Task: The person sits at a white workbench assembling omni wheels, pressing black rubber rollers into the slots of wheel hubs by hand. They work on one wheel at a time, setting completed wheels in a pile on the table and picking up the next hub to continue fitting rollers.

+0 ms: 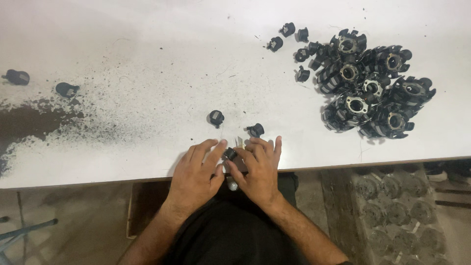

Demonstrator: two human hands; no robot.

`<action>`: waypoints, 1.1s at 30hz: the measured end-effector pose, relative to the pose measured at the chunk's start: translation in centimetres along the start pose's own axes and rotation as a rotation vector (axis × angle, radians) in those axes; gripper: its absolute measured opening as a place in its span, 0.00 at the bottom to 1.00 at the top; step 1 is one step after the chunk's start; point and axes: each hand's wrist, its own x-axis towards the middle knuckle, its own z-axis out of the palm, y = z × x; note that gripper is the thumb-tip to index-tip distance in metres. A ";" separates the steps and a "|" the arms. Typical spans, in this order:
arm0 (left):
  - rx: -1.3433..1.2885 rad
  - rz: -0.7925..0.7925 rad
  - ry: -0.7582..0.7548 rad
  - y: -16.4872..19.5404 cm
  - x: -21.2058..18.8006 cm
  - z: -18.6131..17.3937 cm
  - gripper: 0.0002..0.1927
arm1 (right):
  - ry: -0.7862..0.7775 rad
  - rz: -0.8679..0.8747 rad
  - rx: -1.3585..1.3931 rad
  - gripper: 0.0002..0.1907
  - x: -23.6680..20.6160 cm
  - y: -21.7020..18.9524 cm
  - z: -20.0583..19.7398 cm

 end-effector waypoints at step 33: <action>-0.232 -0.002 0.292 0.5 -2.5 4.5 0.09 | 0.110 -0.076 0.269 0.15 -3.6 0.4 0.3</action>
